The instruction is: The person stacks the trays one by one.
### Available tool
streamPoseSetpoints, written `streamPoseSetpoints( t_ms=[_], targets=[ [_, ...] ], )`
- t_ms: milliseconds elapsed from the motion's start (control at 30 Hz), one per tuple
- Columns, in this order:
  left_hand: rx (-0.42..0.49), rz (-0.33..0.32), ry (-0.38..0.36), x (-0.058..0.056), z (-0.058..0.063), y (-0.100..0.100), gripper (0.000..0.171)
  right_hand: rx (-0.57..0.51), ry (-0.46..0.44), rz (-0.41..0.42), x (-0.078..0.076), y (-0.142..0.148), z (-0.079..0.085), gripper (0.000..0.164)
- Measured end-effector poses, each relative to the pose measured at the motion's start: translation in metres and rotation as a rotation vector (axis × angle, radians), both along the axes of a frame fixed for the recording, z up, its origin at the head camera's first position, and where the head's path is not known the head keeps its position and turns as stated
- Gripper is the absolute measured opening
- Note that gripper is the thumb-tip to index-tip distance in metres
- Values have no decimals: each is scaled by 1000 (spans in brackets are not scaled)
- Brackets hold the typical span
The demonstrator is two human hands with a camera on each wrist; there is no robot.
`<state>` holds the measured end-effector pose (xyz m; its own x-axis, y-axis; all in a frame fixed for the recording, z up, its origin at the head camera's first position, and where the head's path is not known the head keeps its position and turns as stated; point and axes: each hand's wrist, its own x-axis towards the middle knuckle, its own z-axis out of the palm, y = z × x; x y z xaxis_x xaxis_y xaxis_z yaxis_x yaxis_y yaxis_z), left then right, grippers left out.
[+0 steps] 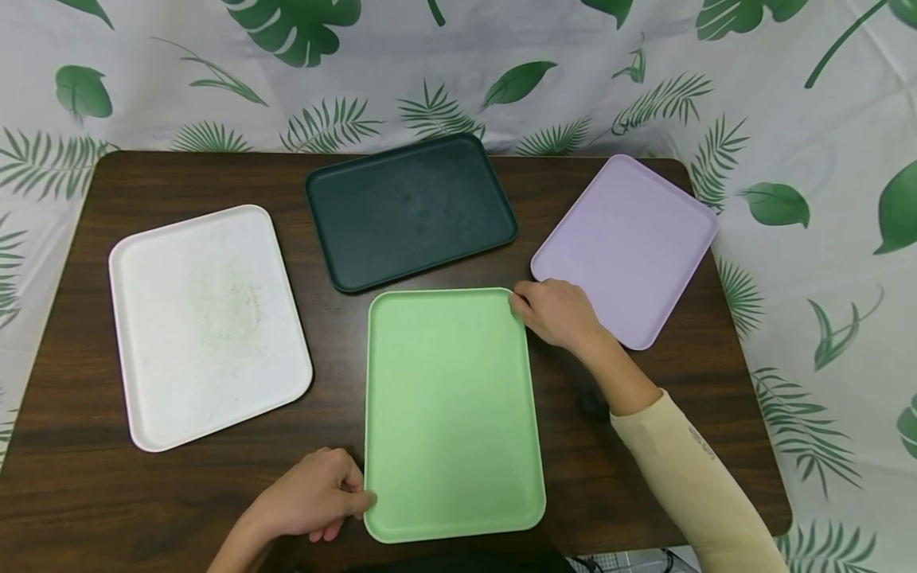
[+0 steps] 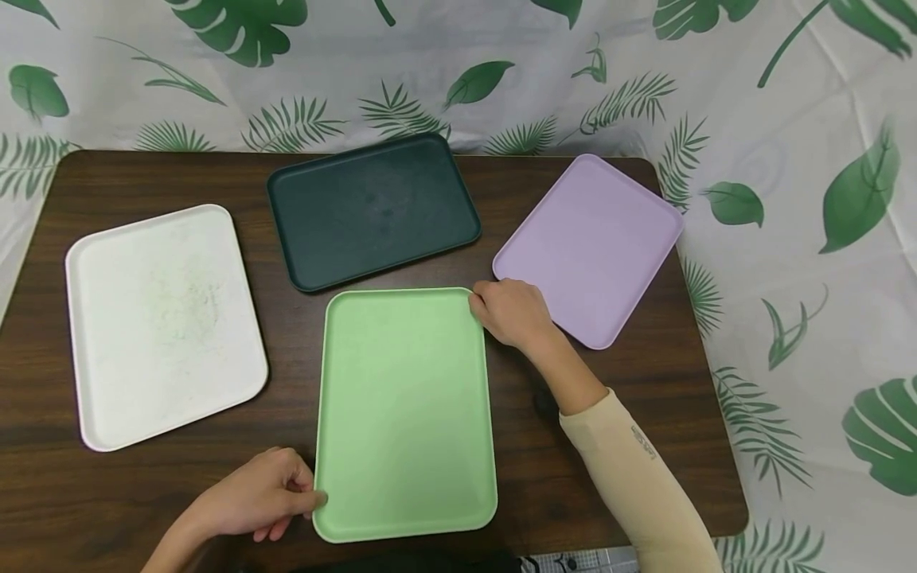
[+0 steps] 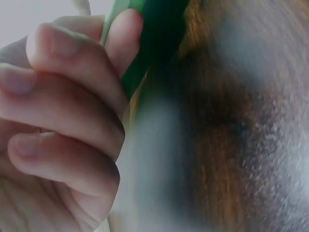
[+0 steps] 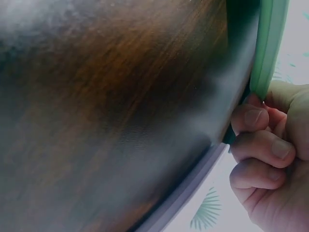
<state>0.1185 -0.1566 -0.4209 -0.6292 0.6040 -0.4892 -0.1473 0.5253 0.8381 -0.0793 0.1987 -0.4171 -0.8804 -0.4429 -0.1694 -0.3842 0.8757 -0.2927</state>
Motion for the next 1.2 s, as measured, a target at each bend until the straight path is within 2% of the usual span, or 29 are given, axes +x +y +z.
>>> streamPoseSetpoints(
  t_ms=[667,1200],
  targets=[
    [1,-19,19,-2,-5,3,34,40,-6,13,-9,-7,-5,38],
    [4,-21,5,-2,-5,4,35,42,-19,10,-9,-9,-6,40]
  ],
)
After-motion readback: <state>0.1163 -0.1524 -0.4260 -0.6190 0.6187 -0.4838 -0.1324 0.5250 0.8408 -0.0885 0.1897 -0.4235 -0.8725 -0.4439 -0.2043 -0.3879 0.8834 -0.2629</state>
